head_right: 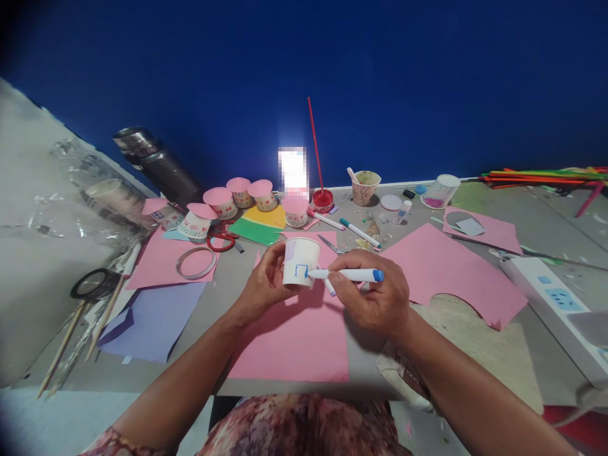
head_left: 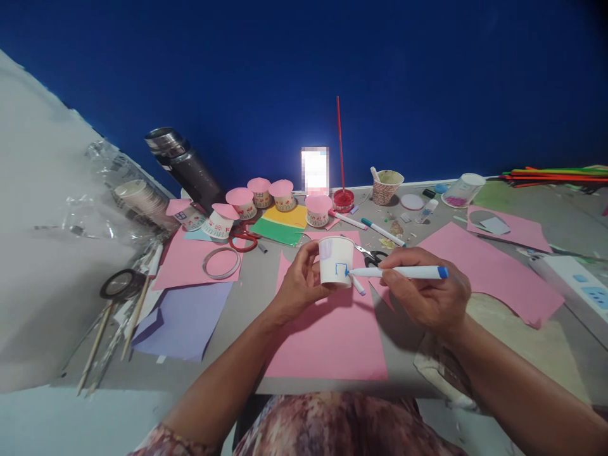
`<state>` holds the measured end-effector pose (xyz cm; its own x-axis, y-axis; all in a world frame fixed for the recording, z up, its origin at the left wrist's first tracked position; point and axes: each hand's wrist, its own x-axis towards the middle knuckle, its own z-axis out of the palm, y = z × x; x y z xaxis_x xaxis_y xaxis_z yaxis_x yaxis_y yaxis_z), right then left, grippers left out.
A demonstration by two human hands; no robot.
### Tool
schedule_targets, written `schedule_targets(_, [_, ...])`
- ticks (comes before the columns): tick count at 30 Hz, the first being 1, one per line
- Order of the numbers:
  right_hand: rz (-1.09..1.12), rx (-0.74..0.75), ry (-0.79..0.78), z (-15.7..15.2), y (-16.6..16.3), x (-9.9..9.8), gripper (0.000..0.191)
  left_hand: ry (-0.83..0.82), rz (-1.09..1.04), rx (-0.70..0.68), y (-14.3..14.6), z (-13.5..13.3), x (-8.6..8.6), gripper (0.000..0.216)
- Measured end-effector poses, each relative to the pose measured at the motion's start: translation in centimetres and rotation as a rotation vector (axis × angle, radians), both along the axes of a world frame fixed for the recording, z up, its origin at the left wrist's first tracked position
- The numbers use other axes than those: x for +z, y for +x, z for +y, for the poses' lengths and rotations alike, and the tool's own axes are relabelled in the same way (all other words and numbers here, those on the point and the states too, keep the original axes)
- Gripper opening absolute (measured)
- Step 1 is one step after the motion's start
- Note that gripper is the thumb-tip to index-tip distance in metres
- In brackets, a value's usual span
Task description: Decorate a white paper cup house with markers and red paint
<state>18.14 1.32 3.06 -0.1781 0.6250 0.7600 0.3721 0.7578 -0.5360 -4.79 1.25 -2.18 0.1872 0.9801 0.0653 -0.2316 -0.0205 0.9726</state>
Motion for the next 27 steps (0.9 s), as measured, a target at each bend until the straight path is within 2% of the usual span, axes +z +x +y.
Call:
schedule_targets(5, [0.005, 0.031, 0.022, 0.00, -0.12, -0.37, 0.014, 0.003, 0.016, -0.015, -0.07, -0.05, -0.01, 0.077])
schedule_targets(27, [-0.038, 0.116, 0.017, -0.05, -0.41, 0.21, 0.014, 0.044, 0.034, -0.033, -0.33, -0.08, -0.70, 0.075])
